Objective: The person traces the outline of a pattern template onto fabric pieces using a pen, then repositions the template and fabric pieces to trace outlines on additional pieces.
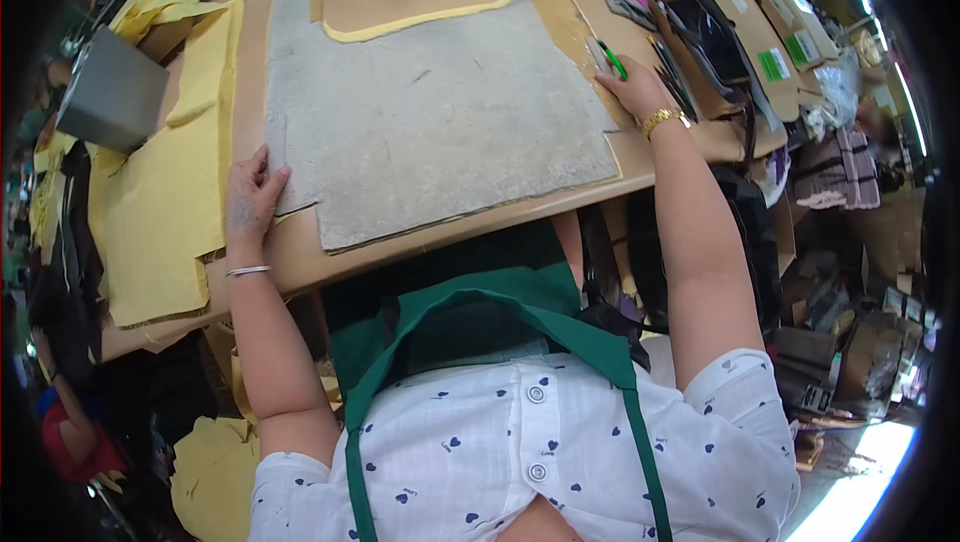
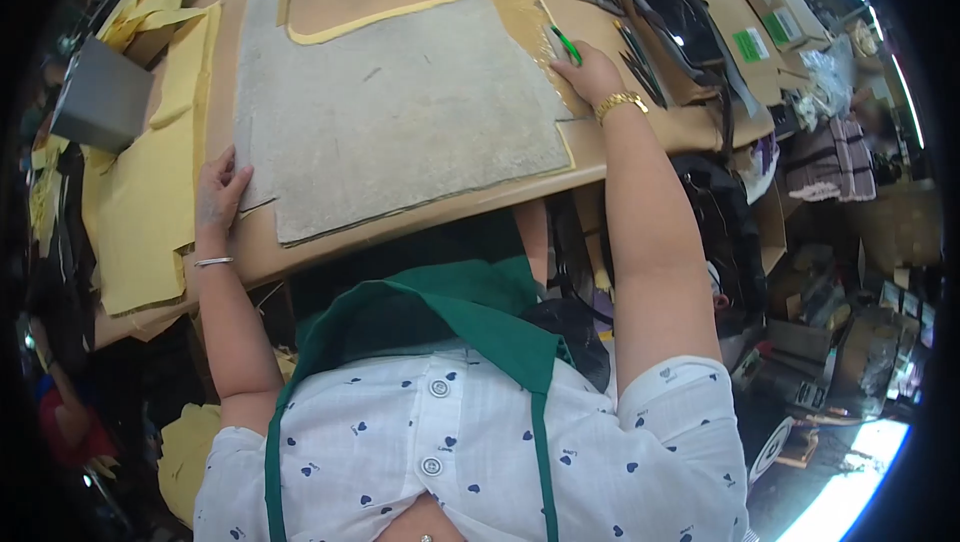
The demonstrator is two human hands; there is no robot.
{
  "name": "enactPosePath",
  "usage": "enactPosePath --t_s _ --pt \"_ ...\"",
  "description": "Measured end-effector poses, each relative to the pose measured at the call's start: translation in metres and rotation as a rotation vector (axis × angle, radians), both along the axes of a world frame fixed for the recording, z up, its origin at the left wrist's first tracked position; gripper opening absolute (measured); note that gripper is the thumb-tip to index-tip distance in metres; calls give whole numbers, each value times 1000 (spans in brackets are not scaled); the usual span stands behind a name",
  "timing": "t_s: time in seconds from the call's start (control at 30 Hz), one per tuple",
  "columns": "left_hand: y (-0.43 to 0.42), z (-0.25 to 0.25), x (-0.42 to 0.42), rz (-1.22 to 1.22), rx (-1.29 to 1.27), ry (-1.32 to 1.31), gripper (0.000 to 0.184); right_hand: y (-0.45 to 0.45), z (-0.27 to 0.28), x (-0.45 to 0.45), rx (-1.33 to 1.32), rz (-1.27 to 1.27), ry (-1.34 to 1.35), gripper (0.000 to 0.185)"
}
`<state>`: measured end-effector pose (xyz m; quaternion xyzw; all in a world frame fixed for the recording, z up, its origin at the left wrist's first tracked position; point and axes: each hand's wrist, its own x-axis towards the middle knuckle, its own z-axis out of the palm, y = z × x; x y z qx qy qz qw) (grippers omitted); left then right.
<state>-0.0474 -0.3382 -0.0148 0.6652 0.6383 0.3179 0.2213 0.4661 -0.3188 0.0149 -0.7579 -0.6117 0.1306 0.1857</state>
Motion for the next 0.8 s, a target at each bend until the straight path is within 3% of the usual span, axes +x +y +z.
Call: enactPosePath --t_s 0.5,0.8 --pt "5 6 -2 -13 -143 -37 51 9 -3 1 -28 -21 -12 46" --pt "-1 13 5 8 -87 23 50 8 -3 2 -24 -7 22 47"
